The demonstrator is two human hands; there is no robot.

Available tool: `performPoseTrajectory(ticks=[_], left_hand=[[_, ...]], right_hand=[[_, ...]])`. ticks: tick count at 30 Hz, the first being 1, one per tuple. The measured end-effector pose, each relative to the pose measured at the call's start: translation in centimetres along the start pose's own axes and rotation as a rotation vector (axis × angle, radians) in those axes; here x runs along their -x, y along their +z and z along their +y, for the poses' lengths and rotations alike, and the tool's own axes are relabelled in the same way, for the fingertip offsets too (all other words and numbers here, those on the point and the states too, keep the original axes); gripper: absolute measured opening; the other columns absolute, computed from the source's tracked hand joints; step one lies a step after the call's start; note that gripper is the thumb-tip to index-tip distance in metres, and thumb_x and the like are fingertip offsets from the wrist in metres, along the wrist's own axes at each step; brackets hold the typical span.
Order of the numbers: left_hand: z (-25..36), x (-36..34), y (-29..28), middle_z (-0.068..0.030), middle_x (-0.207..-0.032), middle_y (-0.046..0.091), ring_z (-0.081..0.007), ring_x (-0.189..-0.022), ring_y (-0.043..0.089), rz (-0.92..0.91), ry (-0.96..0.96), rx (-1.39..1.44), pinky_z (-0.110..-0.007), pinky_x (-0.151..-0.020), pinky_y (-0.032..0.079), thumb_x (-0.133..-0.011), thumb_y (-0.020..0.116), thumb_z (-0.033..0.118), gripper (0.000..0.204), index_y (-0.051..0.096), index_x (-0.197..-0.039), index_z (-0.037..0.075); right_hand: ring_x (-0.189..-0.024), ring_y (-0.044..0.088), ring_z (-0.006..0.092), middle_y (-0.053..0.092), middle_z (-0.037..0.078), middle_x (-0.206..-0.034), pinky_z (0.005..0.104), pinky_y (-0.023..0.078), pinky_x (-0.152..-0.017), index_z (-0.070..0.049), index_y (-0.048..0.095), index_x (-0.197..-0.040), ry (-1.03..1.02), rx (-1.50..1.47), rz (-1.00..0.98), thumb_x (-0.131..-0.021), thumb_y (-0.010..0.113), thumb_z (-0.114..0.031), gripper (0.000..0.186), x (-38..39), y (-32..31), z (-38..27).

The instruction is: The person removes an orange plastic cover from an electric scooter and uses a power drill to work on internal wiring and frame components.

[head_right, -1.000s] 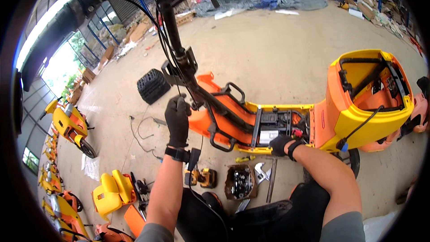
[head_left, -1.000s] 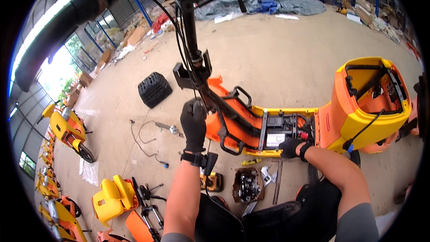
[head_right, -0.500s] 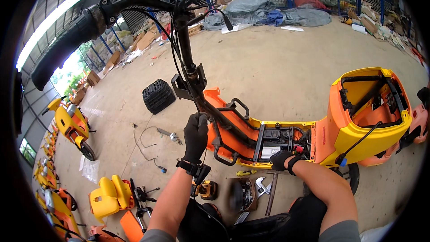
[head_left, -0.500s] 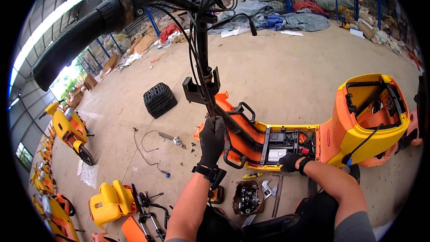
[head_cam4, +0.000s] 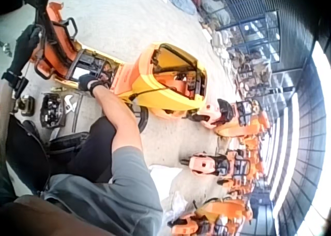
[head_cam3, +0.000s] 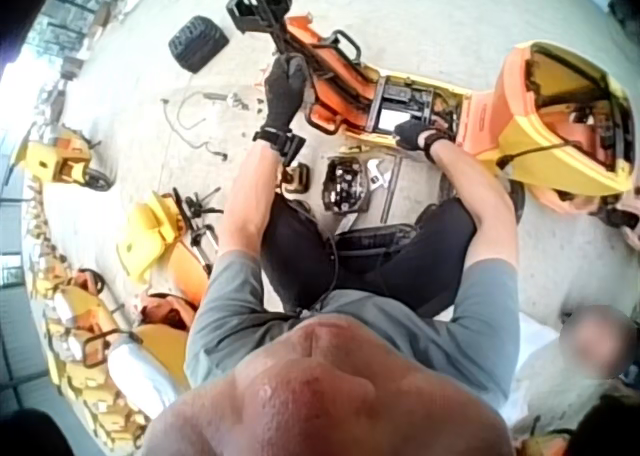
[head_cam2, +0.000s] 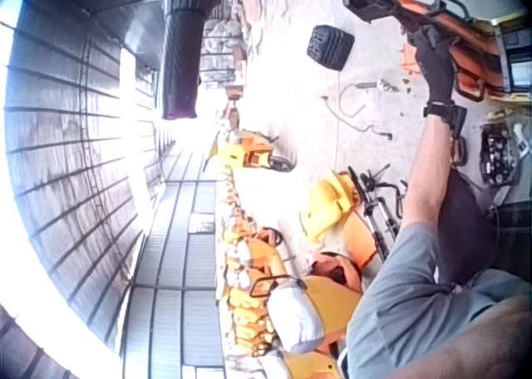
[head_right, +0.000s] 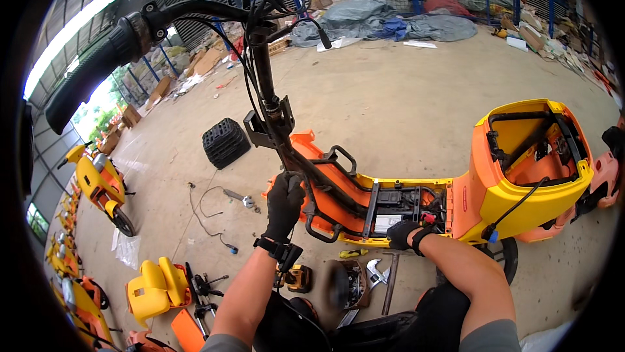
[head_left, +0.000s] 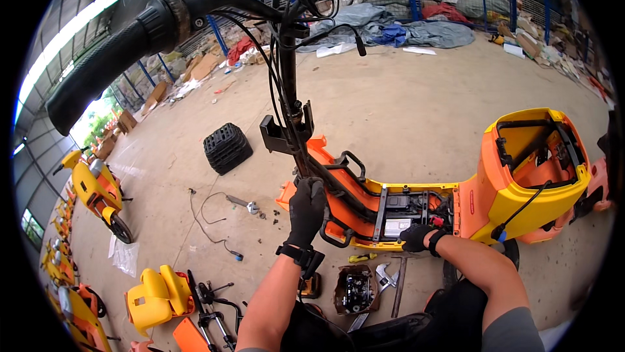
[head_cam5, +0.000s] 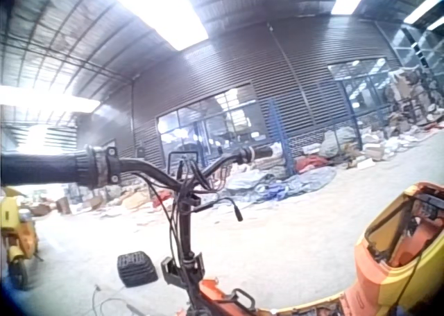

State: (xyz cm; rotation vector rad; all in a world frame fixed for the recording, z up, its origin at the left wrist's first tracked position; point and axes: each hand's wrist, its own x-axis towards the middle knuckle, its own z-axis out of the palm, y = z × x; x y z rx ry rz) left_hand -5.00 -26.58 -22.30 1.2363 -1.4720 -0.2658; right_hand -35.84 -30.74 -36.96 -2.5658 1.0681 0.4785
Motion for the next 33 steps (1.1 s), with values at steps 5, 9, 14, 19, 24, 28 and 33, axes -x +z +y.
performPoseTrajectory(ticks=[5,9,14,19,24,28,33], left_hand=[[0.6,0.1,-0.2,-0.0162,-0.082,0.063,-0.0276,-0.074,0.063,-0.02,-0.05,-0.003,-0.036,-0.067,0.049,-0.093,0.055,0.011,0.013,0.057,-0.098,0.0],[0.7,0.2,-0.2,-0.0157,-0.078,0.063,-0.0276,-0.07,0.063,-0.034,-0.055,-0.021,-0.036,-0.063,0.049,-0.093,0.055,0.012,0.013,0.057,-0.098,0.0],[0.6,0.3,-0.6,-0.0163,-0.077,0.063,-0.0281,-0.068,0.064,-0.026,0.035,-0.073,-0.036,-0.061,0.049,-0.093,0.055,0.012,0.013,0.057,-0.098,0.001],[1.6,0.8,-0.2,-0.0163,-0.077,0.064,-0.0305,-0.071,0.065,-0.09,-0.008,-0.064,-0.037,-0.062,0.049,-0.091,0.057,0.012,0.011,0.057,-0.097,0.002],[0.5,2.0,0.1,-0.0171,-0.081,0.064,-0.0361,-0.077,0.064,-0.306,-0.026,-0.106,-0.039,-0.066,0.05,-0.088,0.058,0.01,0.01,0.059,-0.095,0.004],[-3.1,3.6,-0.1,-0.0198,-0.084,0.065,-0.0377,-0.082,0.064,-0.618,-0.034,-0.241,-0.045,-0.07,0.05,-0.082,0.066,0.024,0.025,0.06,-0.094,0.003],[-4.1,4.9,0.7,-0.0225,-0.094,0.067,-0.039,-0.092,0.064,-0.853,-0.179,-0.455,-0.045,-0.081,0.051,-0.082,0.062,0.034,0.035,0.065,-0.093,0.001]], right_hand=[[-0.103,0.063,0.034,0.067,0.018,-0.108,0.043,0.05,-0.089,-0.004,0.067,-0.106,-0.031,0.015,0.029,-0.081,0.061,-0.036,0.041,0.0,0.4,0.3],[-0.103,0.063,0.0336,0.067,0.018,-0.107,0.0422,0.05,-0.089,-0.004,0.067,-0.106,-0.034,0.022,0.025,-0.08,0.062,-0.032,0.039,0.2,-0.1,0.2],[-0.105,0.063,0.0325,0.066,0.019,-0.111,0.0416,0.05,-0.09,-0.004,0.067,-0.108,0.003,-0.007,0.006,-0.081,0.06,-0.032,0.039,0.2,-0.2,-0.2],[-0.101,0.065,0.034,0.068,0.02,-0.105,0.042,0.051,-0.088,-0.003,0.069,-0.102,-0.02,-0.002,0.051,-0.079,0.059,-0.029,0.036,0.4,0.1,0.3],[-0.093,0.066,0.0351,0.069,0.019,-0.097,0.043,0.052,-0.083,-0.004,0.069,-0.093,-0.059,0.012,0.155,-0.077,0.059,-0.029,0.031,0.7,0.4,0.3],[-0.1,0.064,0.0357,0.067,0.019,-0.102,0.0431,0.051,-0.087,-0.004,0.066,-0.098,-0.086,0.005,0.117,-0.08,0.059,-0.033,0.034,-0.2,0.4,0.7],[-0.107,0.061,0.0349,0.064,0.02,-0.11,0.0431,0.048,-0.092,-0.004,0.064,-0.107,-0.059,0.007,0.026,-0.084,0.058,-0.035,0.039,-0.1,0.3,1.3]])
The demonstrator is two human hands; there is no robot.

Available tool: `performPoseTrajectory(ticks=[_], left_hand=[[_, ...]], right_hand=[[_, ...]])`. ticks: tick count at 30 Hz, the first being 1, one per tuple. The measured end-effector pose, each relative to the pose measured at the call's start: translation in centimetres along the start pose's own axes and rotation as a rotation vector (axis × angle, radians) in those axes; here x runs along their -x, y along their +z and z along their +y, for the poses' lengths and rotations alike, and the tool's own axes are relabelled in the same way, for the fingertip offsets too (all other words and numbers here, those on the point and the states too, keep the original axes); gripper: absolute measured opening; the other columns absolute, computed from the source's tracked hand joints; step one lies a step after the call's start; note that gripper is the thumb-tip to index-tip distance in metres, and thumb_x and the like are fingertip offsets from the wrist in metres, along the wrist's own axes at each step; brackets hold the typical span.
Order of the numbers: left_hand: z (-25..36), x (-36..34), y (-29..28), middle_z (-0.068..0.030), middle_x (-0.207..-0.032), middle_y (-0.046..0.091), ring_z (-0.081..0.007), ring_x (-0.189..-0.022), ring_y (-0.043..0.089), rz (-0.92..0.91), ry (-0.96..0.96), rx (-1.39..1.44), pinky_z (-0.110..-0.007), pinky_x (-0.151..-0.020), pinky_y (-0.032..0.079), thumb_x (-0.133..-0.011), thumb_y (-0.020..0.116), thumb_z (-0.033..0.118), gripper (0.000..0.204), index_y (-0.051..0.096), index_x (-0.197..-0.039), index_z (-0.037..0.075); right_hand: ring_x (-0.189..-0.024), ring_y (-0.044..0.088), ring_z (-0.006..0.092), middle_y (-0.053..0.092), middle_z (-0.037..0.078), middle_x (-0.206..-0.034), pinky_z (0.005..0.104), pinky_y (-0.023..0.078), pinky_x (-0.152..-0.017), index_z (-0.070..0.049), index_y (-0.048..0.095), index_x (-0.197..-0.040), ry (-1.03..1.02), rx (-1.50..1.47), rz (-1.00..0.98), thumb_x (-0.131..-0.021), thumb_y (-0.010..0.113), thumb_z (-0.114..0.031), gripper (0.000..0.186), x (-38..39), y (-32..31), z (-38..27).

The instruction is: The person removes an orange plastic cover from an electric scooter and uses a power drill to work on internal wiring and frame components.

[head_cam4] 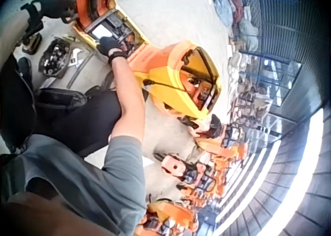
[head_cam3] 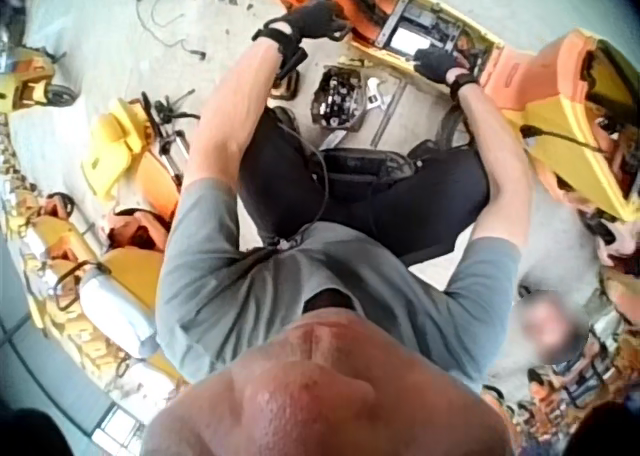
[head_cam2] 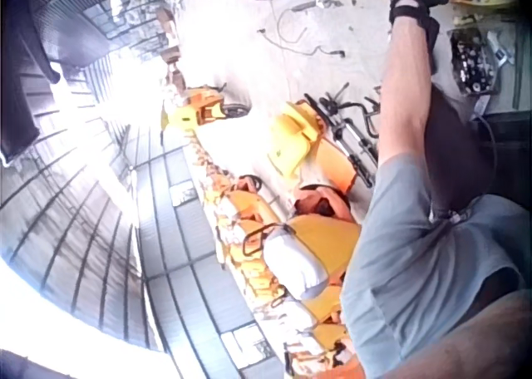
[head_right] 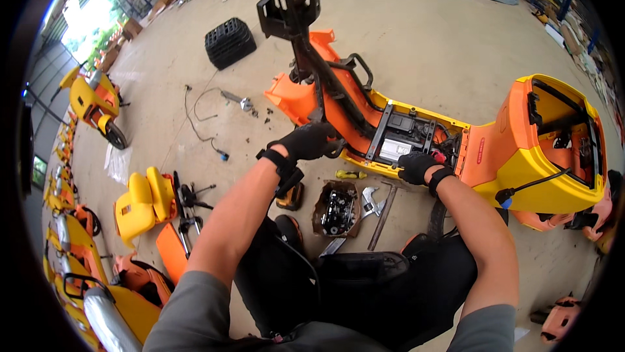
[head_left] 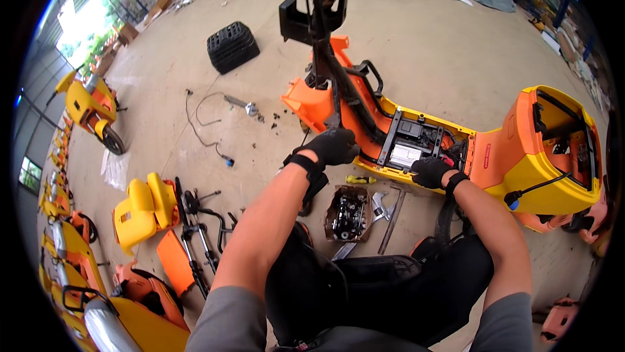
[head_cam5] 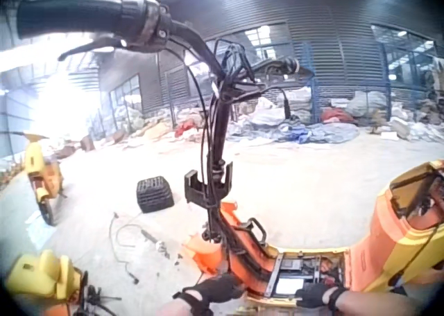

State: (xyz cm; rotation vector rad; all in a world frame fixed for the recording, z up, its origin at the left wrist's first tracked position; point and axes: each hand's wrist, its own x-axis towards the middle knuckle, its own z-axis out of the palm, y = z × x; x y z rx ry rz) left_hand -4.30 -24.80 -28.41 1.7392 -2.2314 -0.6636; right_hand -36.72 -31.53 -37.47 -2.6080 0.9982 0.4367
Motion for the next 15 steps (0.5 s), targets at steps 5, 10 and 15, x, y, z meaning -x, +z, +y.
performPoseTrajectory(ticks=[5,10,15], left_hand=[[-0.8,-0.1,-0.1,-0.0215,-0.093,0.067,-0.0367,-0.091,0.064,-0.019,-0.021,0.003,-0.044,-0.078,0.05,-0.083,0.063,0.032,0.035,0.064,-0.096,-0.001],[-0.9,0.1,-0.9,-0.0207,-0.099,0.067,-0.034,-0.095,0.064,-0.055,-0.115,0.014,-0.04,-0.08,0.051,-0.085,0.064,0.03,0.037,0.063,-0.107,0.0],[-1.2,0.7,-1.3,-0.0197,-0.101,0.066,-0.035,-0.097,0.064,-0.034,-0.176,0.01,-0.042,-0.082,0.05,-0.083,0.064,0.033,0.039,0.064,-0.107,0.002]], right_hand=[[-0.105,0.061,0.0356,0.065,0.019,-0.109,0.0439,0.049,-0.09,-0.006,0.064,-0.108,0.006,-0.01,-0.029,-0.084,0.058,-0.035,0.038,0.1,0.2,-0.3],[-0.1,0.062,0.0368,0.065,0.02,-0.103,0.0446,0.05,-0.087,-0.006,0.064,-0.104,0.026,-0.05,0.004,-0.084,0.057,-0.035,0.035,0.6,0.0,-0.6],[-0.1,0.062,0.0368,0.065,0.021,-0.103,0.0444,0.049,-0.088,-0.006,0.064,-0.104,-0.01,-0.046,0.005,-0.084,0.057,-0.032,0.034,0.7,-0.4,-0.8]])
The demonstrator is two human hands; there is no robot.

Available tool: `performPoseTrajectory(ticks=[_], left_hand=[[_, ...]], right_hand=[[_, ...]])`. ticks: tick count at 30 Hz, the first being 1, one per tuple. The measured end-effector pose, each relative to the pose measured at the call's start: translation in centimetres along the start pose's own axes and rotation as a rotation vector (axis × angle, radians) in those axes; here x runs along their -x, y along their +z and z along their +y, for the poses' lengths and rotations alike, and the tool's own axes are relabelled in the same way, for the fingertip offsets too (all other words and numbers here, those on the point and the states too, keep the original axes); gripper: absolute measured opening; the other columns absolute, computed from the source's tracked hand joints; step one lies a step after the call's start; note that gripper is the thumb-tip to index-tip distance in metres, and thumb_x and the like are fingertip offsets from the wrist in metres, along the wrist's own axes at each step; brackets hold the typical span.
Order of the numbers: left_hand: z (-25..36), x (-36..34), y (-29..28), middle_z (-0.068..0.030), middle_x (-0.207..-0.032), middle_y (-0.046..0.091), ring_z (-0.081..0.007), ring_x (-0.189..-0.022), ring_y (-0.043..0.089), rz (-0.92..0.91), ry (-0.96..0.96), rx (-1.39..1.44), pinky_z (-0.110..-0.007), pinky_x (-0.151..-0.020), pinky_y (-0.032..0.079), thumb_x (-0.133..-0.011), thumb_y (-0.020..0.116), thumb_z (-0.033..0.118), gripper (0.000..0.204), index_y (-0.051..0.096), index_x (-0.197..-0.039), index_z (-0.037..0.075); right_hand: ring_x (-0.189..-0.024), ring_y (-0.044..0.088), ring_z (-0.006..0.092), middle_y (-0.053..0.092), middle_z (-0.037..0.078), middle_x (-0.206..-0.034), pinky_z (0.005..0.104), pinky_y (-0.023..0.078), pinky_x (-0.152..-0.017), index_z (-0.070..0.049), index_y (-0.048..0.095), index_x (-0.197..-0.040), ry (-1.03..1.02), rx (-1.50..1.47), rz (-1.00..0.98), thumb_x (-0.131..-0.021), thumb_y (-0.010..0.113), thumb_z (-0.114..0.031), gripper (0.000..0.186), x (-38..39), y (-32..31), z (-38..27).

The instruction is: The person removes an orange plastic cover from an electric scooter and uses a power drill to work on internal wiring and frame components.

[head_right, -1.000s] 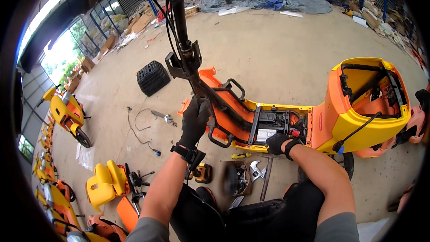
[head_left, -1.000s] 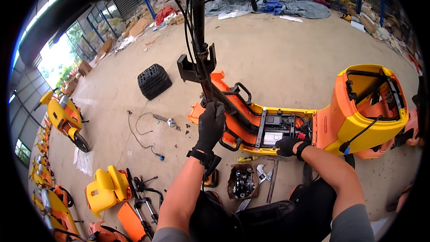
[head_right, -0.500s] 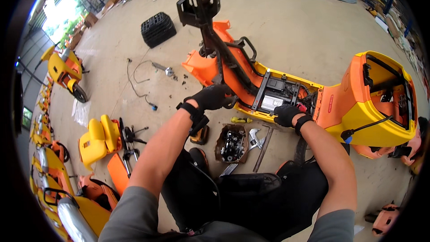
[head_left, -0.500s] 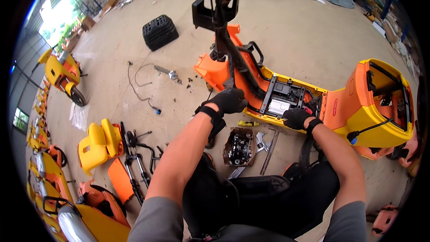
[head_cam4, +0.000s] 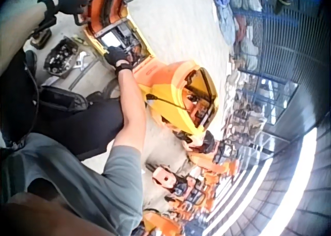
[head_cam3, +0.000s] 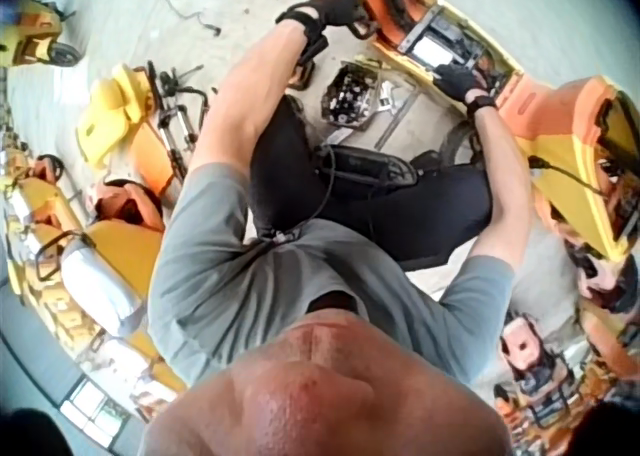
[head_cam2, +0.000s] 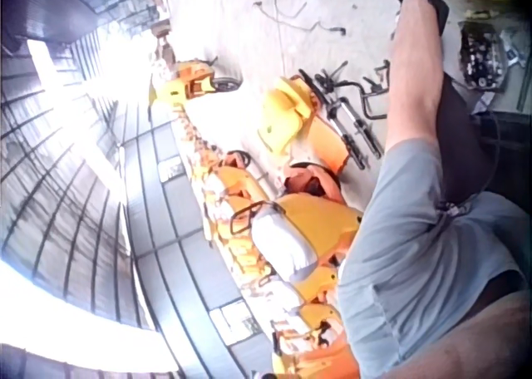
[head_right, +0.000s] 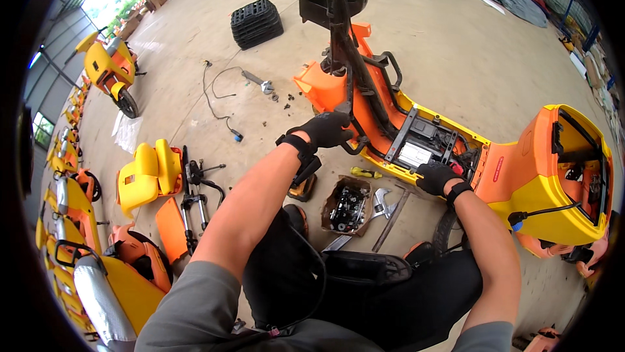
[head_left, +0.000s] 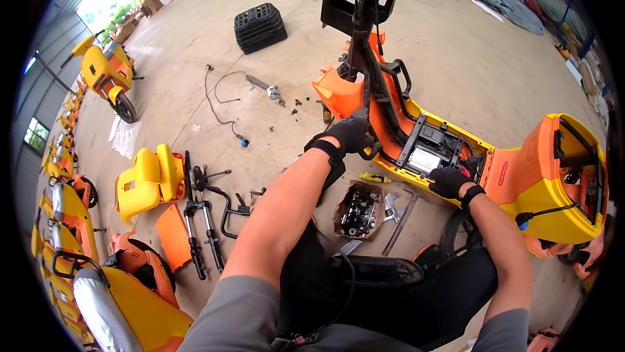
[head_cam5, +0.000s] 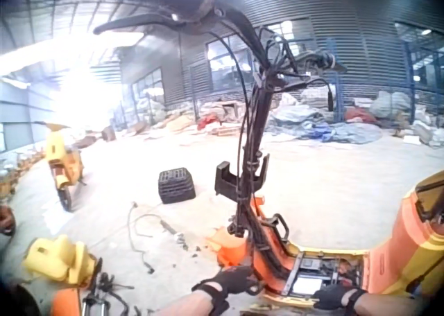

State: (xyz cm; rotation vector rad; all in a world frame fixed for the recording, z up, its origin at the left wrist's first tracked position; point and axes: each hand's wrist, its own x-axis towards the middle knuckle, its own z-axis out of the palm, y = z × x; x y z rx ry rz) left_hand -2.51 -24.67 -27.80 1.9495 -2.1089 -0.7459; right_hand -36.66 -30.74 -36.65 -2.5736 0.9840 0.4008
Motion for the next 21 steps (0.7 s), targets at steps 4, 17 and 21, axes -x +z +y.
performPoseTrajectory(ticks=[4,17,21], left_hand=[[-2.0,-0.5,0.7,-0.0205,-0.099,0.067,-0.0355,-0.097,0.064,0.021,-0.016,-0.05,-0.042,-0.083,0.051,-0.082,0.063,0.032,0.038,0.064,-0.105,0.002],[-0.3,0.2,-0.7,-0.0207,-0.103,0.065,-0.0355,-0.101,0.062,-0.051,-0.017,0.022,-0.044,-0.085,0.049,-0.084,0.061,0.031,0.037,0.063,-0.106,0.002],[-0.3,0.1,-0.5,-0.021,-0.102,0.066,-0.0357,-0.099,0.063,-0.049,-0.006,0.015,-0.044,-0.085,0.049,-0.083,0.061,0.031,0.036,0.065,-0.102,0.001]], right_hand=[[-0.105,0.061,0.0357,0.065,0.021,-0.108,0.0433,0.048,-0.091,-0.006,0.064,-0.109,0.078,-0.015,-0.054,-0.084,0.057,-0.031,0.036,0.3,-1.5,-2.2],[-0.107,0.059,0.0358,0.063,0.021,-0.111,0.0429,0.047,-0.093,-0.007,0.062,-0.113,0.069,-0.01,-0.071,-0.086,0.056,-0.033,0.039,0.1,-0.8,-1.0],[-0.106,0.06,0.0365,0.064,0.021,-0.11,0.0435,0.047,-0.092,-0.005,0.062,-0.112,0.065,-0.009,-0.067,-0.086,0.057,-0.033,0.038,0.2,-1.0,-1.1]])
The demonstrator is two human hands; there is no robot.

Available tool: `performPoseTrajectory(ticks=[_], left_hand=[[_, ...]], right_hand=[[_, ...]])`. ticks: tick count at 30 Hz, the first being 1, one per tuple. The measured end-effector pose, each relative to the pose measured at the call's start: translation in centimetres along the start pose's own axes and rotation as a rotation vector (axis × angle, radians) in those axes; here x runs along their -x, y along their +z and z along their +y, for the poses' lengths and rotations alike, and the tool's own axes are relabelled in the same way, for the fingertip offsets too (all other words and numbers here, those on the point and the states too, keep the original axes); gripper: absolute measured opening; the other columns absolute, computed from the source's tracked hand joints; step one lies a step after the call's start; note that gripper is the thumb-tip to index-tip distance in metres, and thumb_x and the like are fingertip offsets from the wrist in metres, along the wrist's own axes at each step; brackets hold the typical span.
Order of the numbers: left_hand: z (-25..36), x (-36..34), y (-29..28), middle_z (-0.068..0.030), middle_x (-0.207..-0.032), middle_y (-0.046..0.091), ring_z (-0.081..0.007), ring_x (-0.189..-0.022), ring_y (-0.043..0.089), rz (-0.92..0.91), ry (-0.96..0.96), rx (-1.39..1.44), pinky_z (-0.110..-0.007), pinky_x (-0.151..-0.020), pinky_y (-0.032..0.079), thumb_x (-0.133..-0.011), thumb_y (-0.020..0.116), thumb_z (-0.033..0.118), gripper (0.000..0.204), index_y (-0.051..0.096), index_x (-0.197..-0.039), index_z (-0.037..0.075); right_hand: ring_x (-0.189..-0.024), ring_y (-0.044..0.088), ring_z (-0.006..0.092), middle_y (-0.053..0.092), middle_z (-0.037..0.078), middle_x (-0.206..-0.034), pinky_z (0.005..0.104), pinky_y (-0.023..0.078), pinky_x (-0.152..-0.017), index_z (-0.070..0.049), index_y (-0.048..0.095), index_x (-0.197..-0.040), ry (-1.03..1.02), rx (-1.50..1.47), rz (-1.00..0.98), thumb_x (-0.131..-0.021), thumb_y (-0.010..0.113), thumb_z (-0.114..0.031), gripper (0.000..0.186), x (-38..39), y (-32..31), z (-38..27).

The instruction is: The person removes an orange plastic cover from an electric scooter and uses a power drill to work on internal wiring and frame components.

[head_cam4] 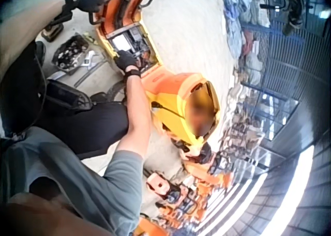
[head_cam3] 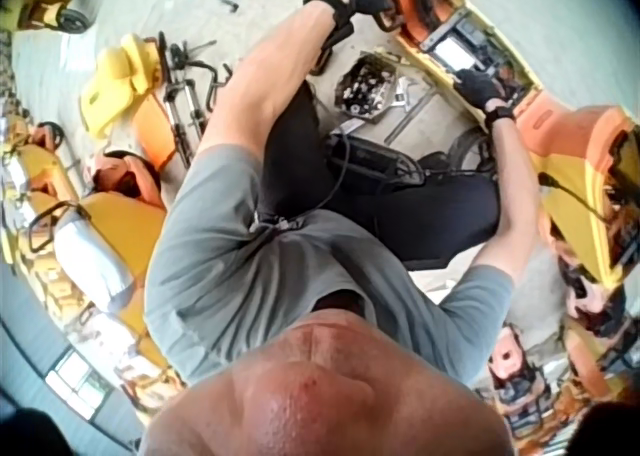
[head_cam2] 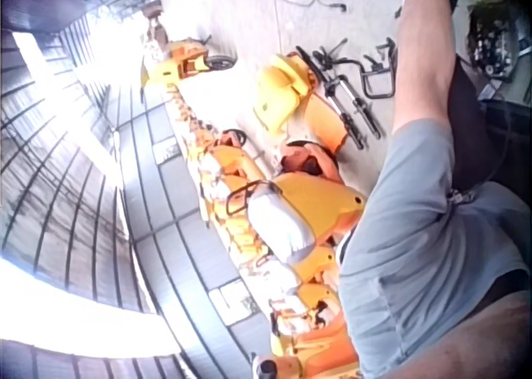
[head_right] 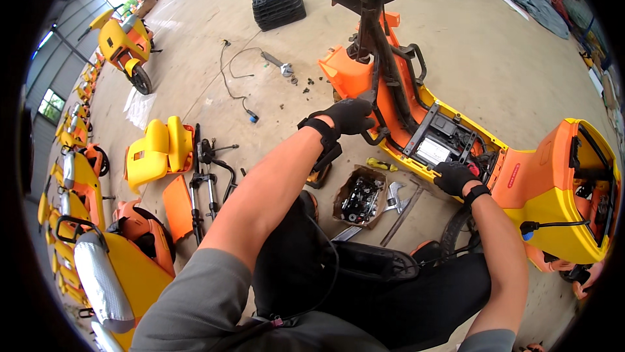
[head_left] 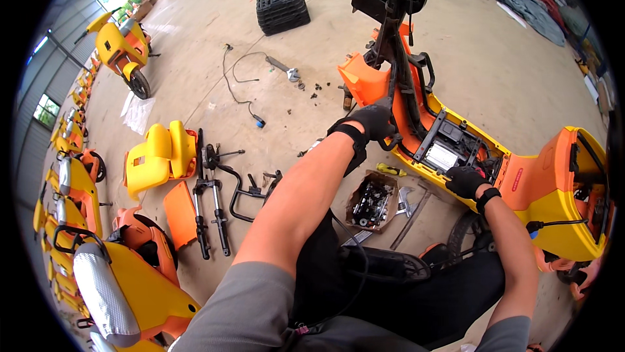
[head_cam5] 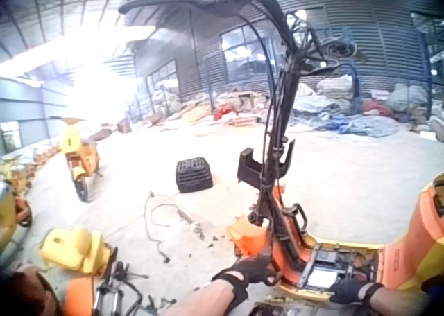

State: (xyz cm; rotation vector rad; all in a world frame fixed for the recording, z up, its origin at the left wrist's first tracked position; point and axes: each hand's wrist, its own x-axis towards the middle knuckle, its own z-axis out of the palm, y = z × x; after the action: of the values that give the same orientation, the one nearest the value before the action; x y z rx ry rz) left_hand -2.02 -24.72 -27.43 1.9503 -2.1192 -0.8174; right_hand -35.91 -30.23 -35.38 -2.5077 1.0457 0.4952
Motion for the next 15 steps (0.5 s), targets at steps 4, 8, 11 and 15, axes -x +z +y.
performPoseTrajectory(ticks=[4,8,11,15], left_hand=[[-0.75,-0.26,0.59,-0.0222,-0.099,0.066,-0.0368,-0.096,0.064,0.03,0.02,-0.029,-0.045,-0.083,0.05,-0.082,0.061,0.032,0.036,0.066,-0.1,0.001],[-0.32,-0.48,0.41,-0.0226,-0.097,0.067,-0.037,-0.096,0.064,0.01,0.014,-0.028,-0.044,-0.082,0.05,-0.082,0.062,0.031,0.035,0.067,-0.099,0.0],[-0.57,-0.68,0.55,-0.0228,-0.095,0.067,-0.037,-0.094,0.064,0.012,0.026,-0.025,-0.044,-0.082,0.051,-0.082,0.062,0.031,0.035,0.067,-0.098,0.0],[-0.68,-0.66,0.6,-0.0231,-0.095,0.067,-0.0372,-0.093,0.064,0.014,0.045,-0.028,-0.044,-0.081,0.051,-0.082,0.062,0.031,0.035,0.067,-0.098,-0.001]], right_hand=[[-0.104,0.061,0.0358,0.064,0.02,-0.108,0.0432,0.048,-0.09,-0.006,0.062,-0.111,-0.014,0.008,0.012,-0.085,0.059,-0.032,0.037,0.0,-0.01,-0.57],[-0.103,0.061,0.0362,0.064,0.02,-0.107,0.0435,0.048,-0.089,-0.006,0.062,-0.11,-0.027,0.039,-0.002,-0.085,0.059,-0.032,0.037,-0.07,-0.08,-0.05],[-0.102,0.061,0.0362,0.064,0.02,-0.107,0.0435,0.048,-0.089,-0.006,0.062,-0.11,-0.008,0.044,-0.018,-0.085,0.059,-0.032,0.037,-0.08,-0.32,-0.36],[-0.101,0.062,0.0361,0.065,0.02,-0.106,0.0434,0.049,-0.088,-0.006,0.063,-0.11,-0.008,0.053,-0.012,-0.085,0.059,-0.032,0.037,-0.22,-0.1,-0.25]])
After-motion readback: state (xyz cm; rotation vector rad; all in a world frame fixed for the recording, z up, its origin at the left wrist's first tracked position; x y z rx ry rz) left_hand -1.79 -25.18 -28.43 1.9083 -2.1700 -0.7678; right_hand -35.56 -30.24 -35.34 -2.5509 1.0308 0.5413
